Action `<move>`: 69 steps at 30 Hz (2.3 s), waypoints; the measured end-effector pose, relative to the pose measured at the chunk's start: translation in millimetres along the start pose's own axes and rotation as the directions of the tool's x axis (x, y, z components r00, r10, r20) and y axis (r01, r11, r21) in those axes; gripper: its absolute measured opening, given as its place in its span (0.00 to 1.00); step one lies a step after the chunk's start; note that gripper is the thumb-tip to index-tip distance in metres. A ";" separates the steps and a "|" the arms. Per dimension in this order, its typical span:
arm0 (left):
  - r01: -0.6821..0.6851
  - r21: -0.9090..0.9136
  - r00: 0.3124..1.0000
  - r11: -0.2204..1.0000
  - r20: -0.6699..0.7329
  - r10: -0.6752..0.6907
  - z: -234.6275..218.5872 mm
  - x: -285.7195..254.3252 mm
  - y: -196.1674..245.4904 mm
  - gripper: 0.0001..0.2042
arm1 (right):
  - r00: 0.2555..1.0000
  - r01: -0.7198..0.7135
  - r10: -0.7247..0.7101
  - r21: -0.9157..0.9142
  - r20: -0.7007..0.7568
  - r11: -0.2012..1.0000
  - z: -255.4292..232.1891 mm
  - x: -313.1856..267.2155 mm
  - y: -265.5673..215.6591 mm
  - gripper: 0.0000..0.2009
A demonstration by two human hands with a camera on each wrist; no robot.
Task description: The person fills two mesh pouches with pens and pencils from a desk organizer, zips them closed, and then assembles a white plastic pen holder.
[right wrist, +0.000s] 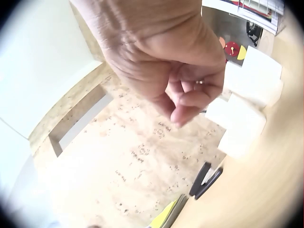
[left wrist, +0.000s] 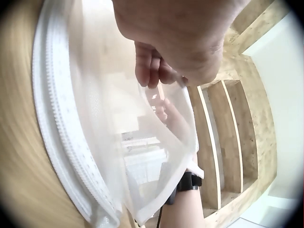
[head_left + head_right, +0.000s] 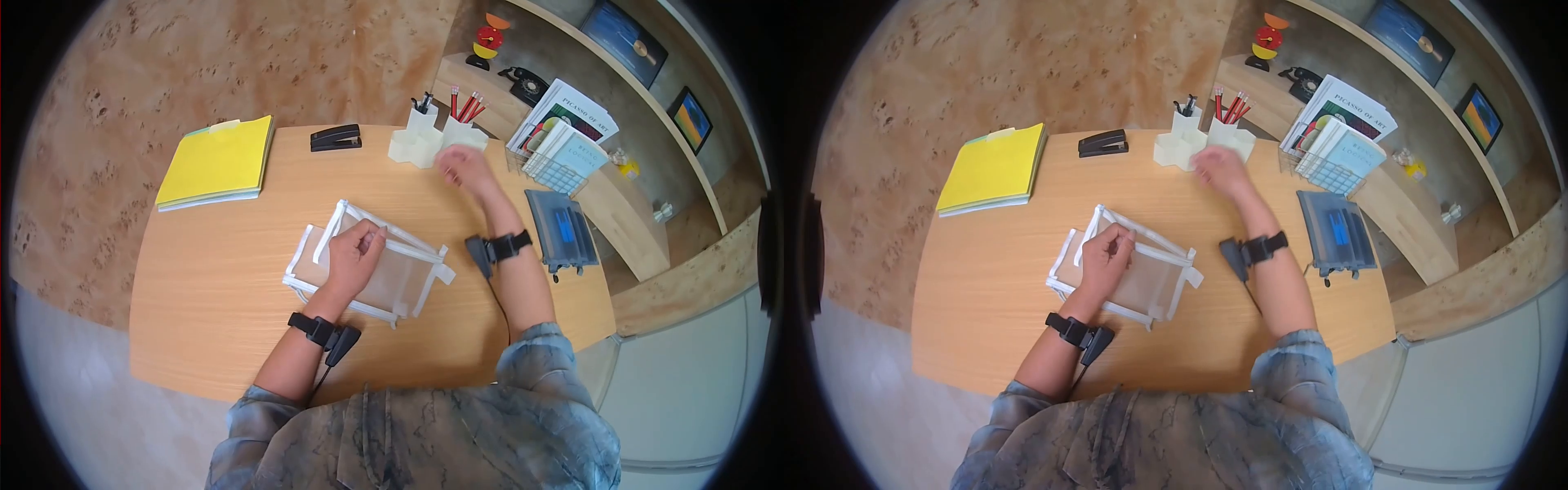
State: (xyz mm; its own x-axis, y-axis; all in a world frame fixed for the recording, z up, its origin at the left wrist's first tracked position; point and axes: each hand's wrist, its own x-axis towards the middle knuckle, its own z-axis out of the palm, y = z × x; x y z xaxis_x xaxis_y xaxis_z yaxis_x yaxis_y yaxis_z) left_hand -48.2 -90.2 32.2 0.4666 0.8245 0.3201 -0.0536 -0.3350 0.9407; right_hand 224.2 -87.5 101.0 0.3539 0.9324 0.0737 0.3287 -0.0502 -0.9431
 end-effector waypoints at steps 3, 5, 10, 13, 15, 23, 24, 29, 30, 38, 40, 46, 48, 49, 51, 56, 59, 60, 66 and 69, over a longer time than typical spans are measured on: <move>-0.016 -0.016 1.000 1.000 -0.012 0.016 1.1 0.4 2.4 0.08 | 0.928 0.007 0.017 0.063 -0.371 0.998 -42.9 52.1 15.1 0.06; -0.016 -0.017 1.000 1.000 0.003 0.016 0.3 -0.4 3.0 0.08 | 0.874 -0.001 0.038 0.077 -0.484 0.997 -64.9 76.7 26.8 0.06; -0.051 -0.028 0.999 0.998 0.012 0.052 -1.8 -0.1 3.6 0.07 | 0.851 -0.052 0.089 0.086 -0.518 0.995 -88.9 113.4 42.3 0.06; -0.117 0.014 0.993 0.993 0.021 0.117 -2.6 0.2 3.4 0.07 | 0.869 -0.077 0.067 -0.002 -0.490 0.997 -93.3 124.4 45.1 0.05; -0.146 0.034 0.989 0.989 0.026 0.146 -2.7 0.7 3.1 0.07 | 0.853 -0.036 0.045 0.027 -0.521 0.999 -90.6 128.5 46.3 0.06; -0.165 0.071 0.986 0.984 0.014 0.164 -3.2 0.2 2.7 0.07 | 0.776 0.135 -0.172 -0.106 -0.607 0.985 -101.2 139.7 46.5 0.06; -0.160 0.067 0.987 0.985 0.014 0.159 -3.2 0.2 3.1 0.07 | 0.733 0.150 -0.229 -0.177 -0.641 0.973 -106.5 137.7 39.3 0.08; -0.090 -0.023 0.996 0.996 -0.016 0.090 -2.5 -1.7 8.3 0.06 | 0.292 0.283 -0.614 -0.547 -0.733 0.788 -97.2 80.0 -58.7 0.10; -0.088 -0.023 0.996 0.996 -0.023 0.087 -2.9 -1.9 7.9 0.06 | 0.318 0.464 -0.625 -0.458 -0.713 0.758 -86.7 60.8 -86.4 0.10; -0.140 -0.011 0.989 0.990 -0.047 0.139 0.9 -1.6 4.8 0.05 | 0.906 0.410 -0.405 -0.016 0.124 0.912 12.3 -48.2 -141.2 0.08; -0.167 0.024 0.983 0.986 -0.069 0.169 -0.2 -1.2 7.4 0.05 | 0.920 0.266 -0.211 -0.130 0.330 0.955 28.2 -58.4 -130.0 0.07; -0.285 0.088 0.949 0.954 -0.114 0.294 -0.4 -3.4 12.8 0.03 | 0.823 0.118 0.048 -0.252 0.566 0.960 58.7 -57.0 -99.5 0.08; -0.318 0.105 0.940 0.942 -0.097 0.328 0.0 -3.4 15.6 0.02 | 0.803 0.134 0.069 -0.293 0.592 0.947 66.9 -53.8 -98.2 0.09; -0.329 0.113 0.937 0.937 -0.086 0.339 0.4 -3.7 16.6 0.02 | 0.792 0.141 0.082 -0.312 0.604 0.940 70.8 -53.2 -97.6 0.09; -0.349 0.128 0.930 0.928 -0.073 0.360 1.0 -4.7 18.8 0.02 | 0.797 0.119 0.130 -0.363 0.590 0.924 79.3 -52.9 -96.9 0.09; -0.407 0.148 0.904 0.901 -0.074 0.420 1.3 -5.0 17.0 0.04 | 0.793 0.241 0.149 -0.529 0.591 0.814 95.4 -49.6 -90.5 0.09; -0.420 0.108 0.902 0.901 -0.065 0.428 2.6 -5.5 18.7 0.05 | 0.795 0.343 0.132 -0.617 0.593 0.708 102.5 -47.8 -89.3 0.08; -0.444 0.114 0.889 0.889 -0.070 0.453 3.2 -5.6 20.0 0.05 | 0.797 0.343 0.152 -0.644 0.585 0.684 104.8 -47.5 -91.1 0.07; -0.479 0.163 0.870 0.863 -0.048 0.492 5.7 -4.3 16.8 0.05 | 0.772 0.492 0.145 -0.726 0.619 0.481 113.1 -37.6 -73.1 0.05; -0.477 0.178 0.867 0.861 -0.062 0.494 3.1 -4.0 18.8 0.05 | 0.761 0.410 0.162 -0.659 0.629 0.631 108.9 -37.9 -74.7 0.05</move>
State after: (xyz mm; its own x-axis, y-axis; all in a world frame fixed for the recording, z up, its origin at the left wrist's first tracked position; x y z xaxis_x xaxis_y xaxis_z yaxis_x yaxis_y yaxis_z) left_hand -48.4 -101.2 48.3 0.3238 0.5780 0.7490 -0.1117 -0.7628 0.6369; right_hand 90.9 -80.1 133.4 -0.2279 0.9260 -0.3010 0.9292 0.1145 -0.3514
